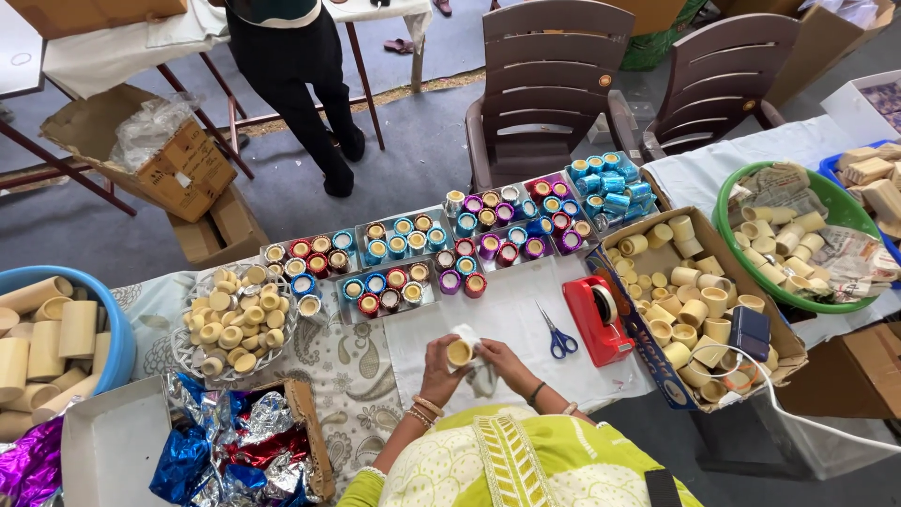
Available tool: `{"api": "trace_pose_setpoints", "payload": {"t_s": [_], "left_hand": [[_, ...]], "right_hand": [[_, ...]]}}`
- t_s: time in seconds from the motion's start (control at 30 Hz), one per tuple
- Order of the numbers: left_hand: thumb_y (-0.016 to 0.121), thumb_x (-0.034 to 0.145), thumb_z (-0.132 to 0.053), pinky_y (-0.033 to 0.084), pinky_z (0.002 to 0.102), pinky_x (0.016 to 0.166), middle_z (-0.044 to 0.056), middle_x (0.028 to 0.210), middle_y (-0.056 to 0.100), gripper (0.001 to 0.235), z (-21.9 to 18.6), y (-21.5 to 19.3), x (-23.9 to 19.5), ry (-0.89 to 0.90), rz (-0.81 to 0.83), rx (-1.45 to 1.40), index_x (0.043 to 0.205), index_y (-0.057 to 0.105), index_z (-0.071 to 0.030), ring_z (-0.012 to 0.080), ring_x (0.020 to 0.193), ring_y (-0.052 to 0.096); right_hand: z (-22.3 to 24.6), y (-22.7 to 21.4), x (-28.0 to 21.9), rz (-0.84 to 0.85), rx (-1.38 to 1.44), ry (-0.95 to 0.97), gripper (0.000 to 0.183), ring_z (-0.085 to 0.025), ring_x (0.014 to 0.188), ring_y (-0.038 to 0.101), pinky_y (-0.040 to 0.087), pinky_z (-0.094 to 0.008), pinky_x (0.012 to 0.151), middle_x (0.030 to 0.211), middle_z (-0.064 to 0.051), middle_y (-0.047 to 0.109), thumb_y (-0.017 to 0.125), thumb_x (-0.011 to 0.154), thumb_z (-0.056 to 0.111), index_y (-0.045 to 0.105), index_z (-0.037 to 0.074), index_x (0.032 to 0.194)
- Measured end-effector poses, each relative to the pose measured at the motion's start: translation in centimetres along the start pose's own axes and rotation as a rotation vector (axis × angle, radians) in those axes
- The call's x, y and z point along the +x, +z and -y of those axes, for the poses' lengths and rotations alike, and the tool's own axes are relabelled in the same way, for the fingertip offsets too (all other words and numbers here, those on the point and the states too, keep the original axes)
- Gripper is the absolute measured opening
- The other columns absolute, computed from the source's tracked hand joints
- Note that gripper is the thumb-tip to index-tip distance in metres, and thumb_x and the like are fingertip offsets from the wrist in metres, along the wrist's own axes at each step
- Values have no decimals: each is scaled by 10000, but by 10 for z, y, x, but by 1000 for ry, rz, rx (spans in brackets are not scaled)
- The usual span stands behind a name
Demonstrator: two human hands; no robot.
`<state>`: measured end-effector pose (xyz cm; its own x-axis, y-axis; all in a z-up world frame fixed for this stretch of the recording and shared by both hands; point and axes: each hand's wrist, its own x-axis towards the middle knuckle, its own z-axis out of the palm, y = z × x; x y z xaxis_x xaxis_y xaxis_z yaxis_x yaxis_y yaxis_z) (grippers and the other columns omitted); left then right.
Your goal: The person wraps small cylindrical candle holders with shiny metallic foil. They pick up a candle holder, wrap it in red foil, and place it in a tray. They repeat this process with blue foil, placing the wrapped items into organized trays on the table.
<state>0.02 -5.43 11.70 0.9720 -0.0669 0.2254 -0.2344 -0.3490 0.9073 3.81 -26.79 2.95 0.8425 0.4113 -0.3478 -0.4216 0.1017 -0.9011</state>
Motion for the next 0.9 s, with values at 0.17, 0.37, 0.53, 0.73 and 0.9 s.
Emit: {"api": "trace_pose_setpoints", "payload": {"t_s": [0.17, 0.37, 0.53, 0.73, 0.9], "left_hand": [[907, 652, -86, 449, 435, 1041, 96, 1228, 608, 735, 40, -4, -4, -6, -24, 94, 1288, 539, -112, 343, 1170, 550], [875, 651, -18, 469, 447, 1024, 117, 1235, 633, 727, 77, 2, 8, -54, 0, 97, 1286, 532, -105, 360, 1170, 572], [816, 740, -2, 514, 424, 1006, 131, 1252, 633, 642, 85, 12, 32, -114, 93, 136, 1299, 524, -126, 368, 1187, 605], [766, 763, 14, 463, 431, 1082, 144, 1416, 530, 761, 80, 5, 34, -101, 196, 182, 1429, 430, -135, 385, 1300, 529], [785, 771, -39, 385, 441, 1142, 149, 1473, 446, 865, 103, -2, -5, -188, 141, 196, 1506, 334, -116, 389, 1362, 431]], "right_hand": [[0, -34, -7, -195, -311, -16, 270, -93, 912, 644, 527, -271, 848, 1089, -101, 745, 549, 1066, 186, 710, 41, 1227], [58, -43, -38, -547, -854, -144, 395, -252, 853, 646, 524, -378, 801, 1030, -121, 613, 608, 943, 17, 667, 141, 1313], [70, -57, -44, -703, -1045, -319, 538, -343, 1002, 559, 483, -448, 903, 1141, -162, 549, 640, 859, -35, 618, 167, 1357], [100, -62, -45, -714, -1061, -344, 546, -351, 1083, 553, 468, -454, 969, 1156, -166, 545, 612, 862, -77, 637, 162, 1353], [113, -74, -34, -729, -1119, -383, 501, -376, 1142, 545, 468, -457, 980, 1190, -186, 540, 582, 899, -92, 627, 132, 1344]]}}
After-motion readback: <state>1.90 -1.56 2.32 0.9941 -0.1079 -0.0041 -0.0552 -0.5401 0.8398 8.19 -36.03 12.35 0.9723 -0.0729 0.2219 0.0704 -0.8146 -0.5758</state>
